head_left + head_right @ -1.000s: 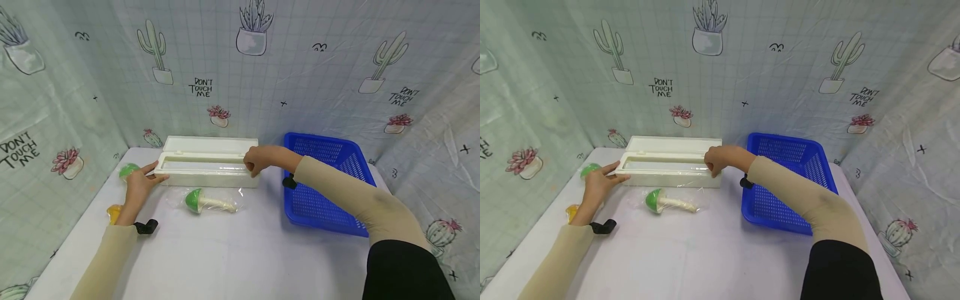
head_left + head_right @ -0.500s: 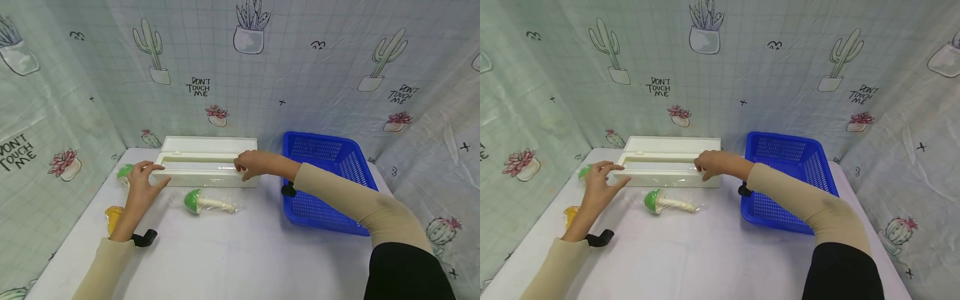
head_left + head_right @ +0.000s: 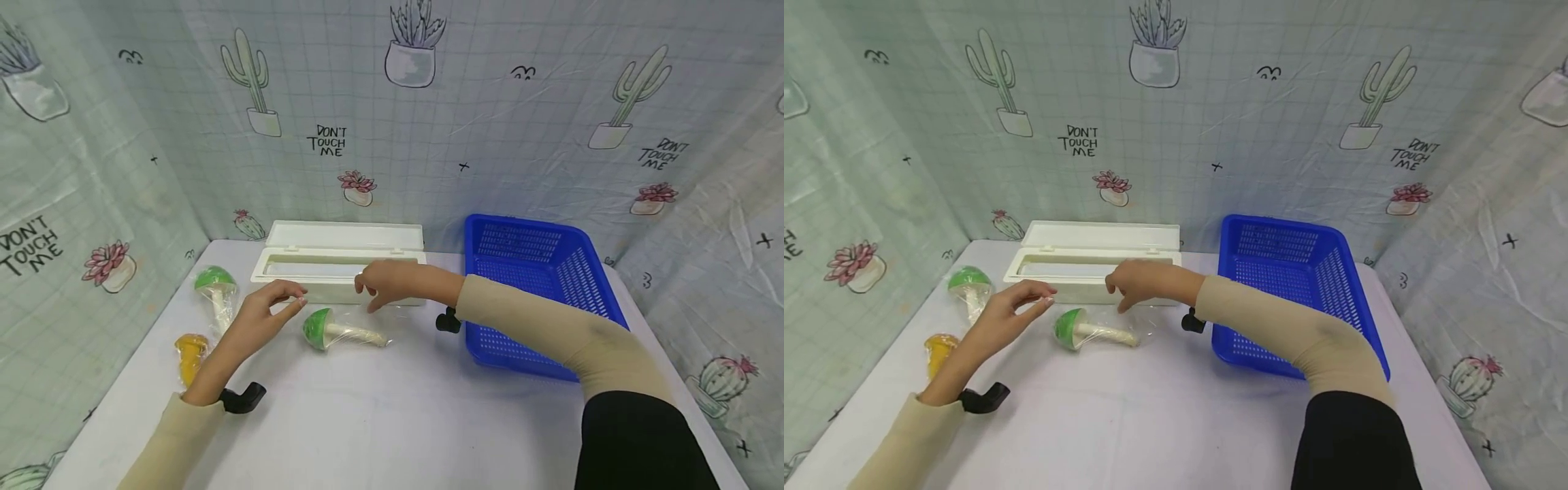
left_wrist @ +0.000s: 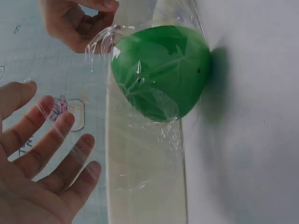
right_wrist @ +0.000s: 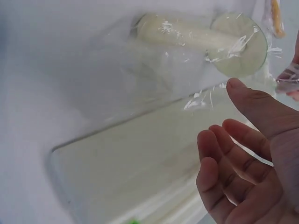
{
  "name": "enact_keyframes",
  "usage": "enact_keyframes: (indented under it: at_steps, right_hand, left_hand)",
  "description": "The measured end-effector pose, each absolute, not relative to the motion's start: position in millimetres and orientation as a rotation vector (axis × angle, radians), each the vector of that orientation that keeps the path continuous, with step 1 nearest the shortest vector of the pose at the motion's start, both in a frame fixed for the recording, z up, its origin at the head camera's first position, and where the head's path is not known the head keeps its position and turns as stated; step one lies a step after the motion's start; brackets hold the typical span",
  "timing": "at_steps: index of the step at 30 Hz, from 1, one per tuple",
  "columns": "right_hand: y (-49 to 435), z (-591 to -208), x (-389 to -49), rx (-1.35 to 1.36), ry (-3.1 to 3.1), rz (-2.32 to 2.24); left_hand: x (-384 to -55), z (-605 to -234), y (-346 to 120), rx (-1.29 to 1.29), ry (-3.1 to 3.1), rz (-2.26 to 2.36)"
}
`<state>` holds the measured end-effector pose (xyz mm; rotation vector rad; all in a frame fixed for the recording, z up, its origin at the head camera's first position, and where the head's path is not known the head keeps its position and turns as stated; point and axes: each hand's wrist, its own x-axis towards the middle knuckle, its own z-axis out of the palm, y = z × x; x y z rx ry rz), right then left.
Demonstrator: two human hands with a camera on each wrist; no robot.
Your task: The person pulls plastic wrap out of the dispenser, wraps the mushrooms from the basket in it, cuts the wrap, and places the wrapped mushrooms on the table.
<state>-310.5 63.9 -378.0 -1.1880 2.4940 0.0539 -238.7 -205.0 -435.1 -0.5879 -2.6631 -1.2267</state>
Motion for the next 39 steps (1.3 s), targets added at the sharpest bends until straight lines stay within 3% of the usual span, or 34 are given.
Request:
enact_keyframes:
  at_steps: [8, 28, 39]
  right_hand:
    - [34.8, -390.0, -300.7, -1.137, 2.538, 0.226]
    - [28.6, -396.0, -301.1, -1.156, 2.643, 0.170]
    - [13.2, -407.5, -289.6, -0.985, 2.567, -0.138]
  left_hand:
    - [-226.6, -438.3, -185.8, -0.736, -2.752, -1.261]
    - [-214.2, -440.6, -184.4, -0.852, -2.762, -1.060]
    - [-220.4, -440.5, -189.3, -0.654, -2.676, -1.294]
